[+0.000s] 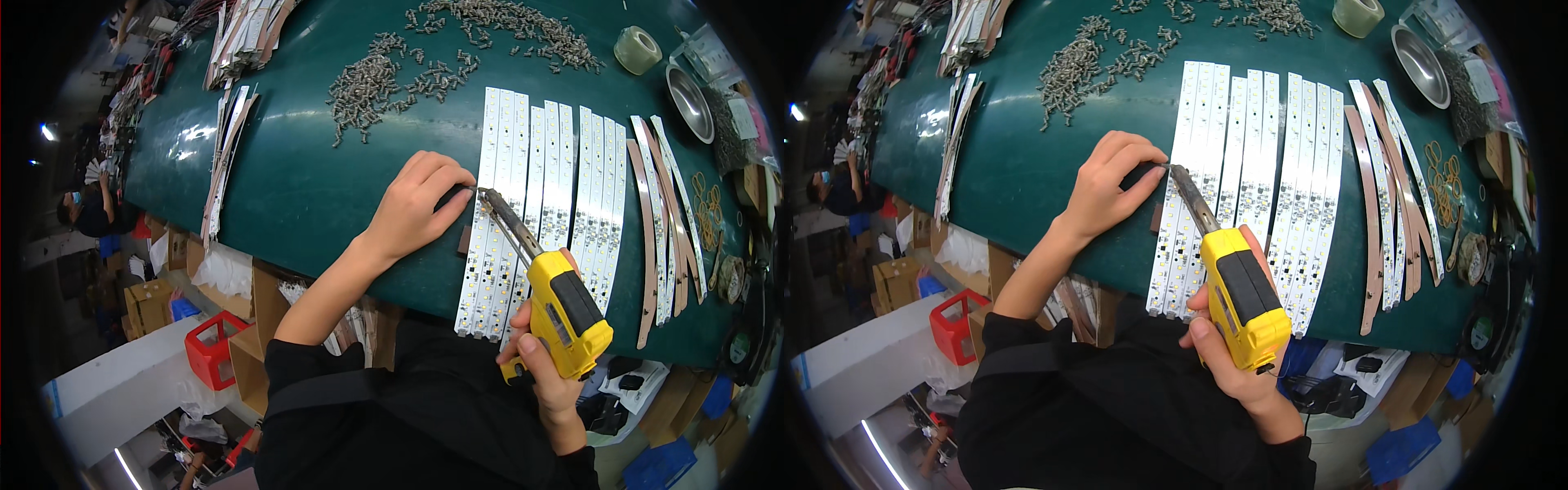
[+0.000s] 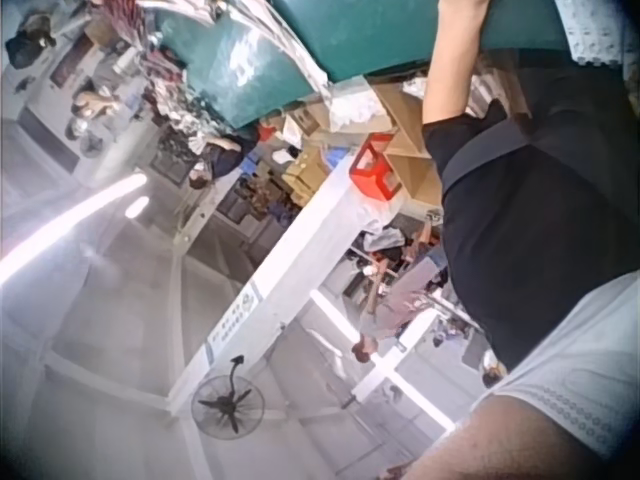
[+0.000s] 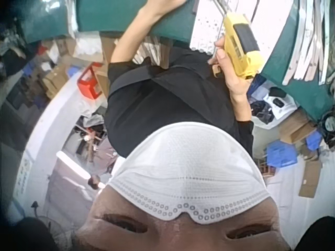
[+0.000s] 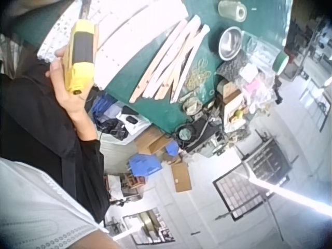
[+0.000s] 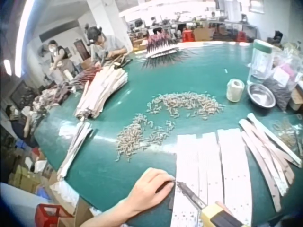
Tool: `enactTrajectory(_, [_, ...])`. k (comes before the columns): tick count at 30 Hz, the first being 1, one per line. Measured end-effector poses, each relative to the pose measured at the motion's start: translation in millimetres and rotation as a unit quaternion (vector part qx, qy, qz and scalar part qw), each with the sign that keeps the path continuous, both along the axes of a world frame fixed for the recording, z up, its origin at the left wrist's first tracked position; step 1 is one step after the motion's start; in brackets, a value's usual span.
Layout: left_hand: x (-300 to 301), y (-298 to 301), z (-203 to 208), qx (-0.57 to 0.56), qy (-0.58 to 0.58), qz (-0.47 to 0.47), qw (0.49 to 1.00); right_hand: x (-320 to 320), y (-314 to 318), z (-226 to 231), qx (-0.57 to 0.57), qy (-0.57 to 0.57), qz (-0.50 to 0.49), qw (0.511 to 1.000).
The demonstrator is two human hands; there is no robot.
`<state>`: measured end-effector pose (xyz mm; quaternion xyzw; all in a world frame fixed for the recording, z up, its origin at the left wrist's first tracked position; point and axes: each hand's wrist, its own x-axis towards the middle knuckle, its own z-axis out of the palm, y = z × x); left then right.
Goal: The person aligns LED strips on the table, places small electronic components onto each strip by hand, and solders them in place using a soldering gun.
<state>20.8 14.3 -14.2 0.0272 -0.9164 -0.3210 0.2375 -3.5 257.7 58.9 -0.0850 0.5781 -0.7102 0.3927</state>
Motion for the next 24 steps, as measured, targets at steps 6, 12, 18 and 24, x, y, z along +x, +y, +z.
enactTrajectory(6, [0.2,-1.0,0.7,-0.009,0.004,0.003,1.0,-2.7,2.5,4.5,0.002,-0.02,0.005,1.0])
enactTrajectory(12, [0.2,-1.4,0.5,-0.004,0.006,0.004,1.0,0.1,1.3,6.0,-0.022,-0.005,-0.045,0.999])
enactTrajectory(18, [0.5,-1.2,4.1,-0.007,0.003,0.005,1.0,2.7,4.0,6.6,-0.036,-0.003,-0.091,0.995])
enactTrajectory(24, [4.0,-16.0,17.4,0.023,-0.032,0.008,0.999,0.5,17.4,7.2,-0.041,0.012,-0.118,0.992])
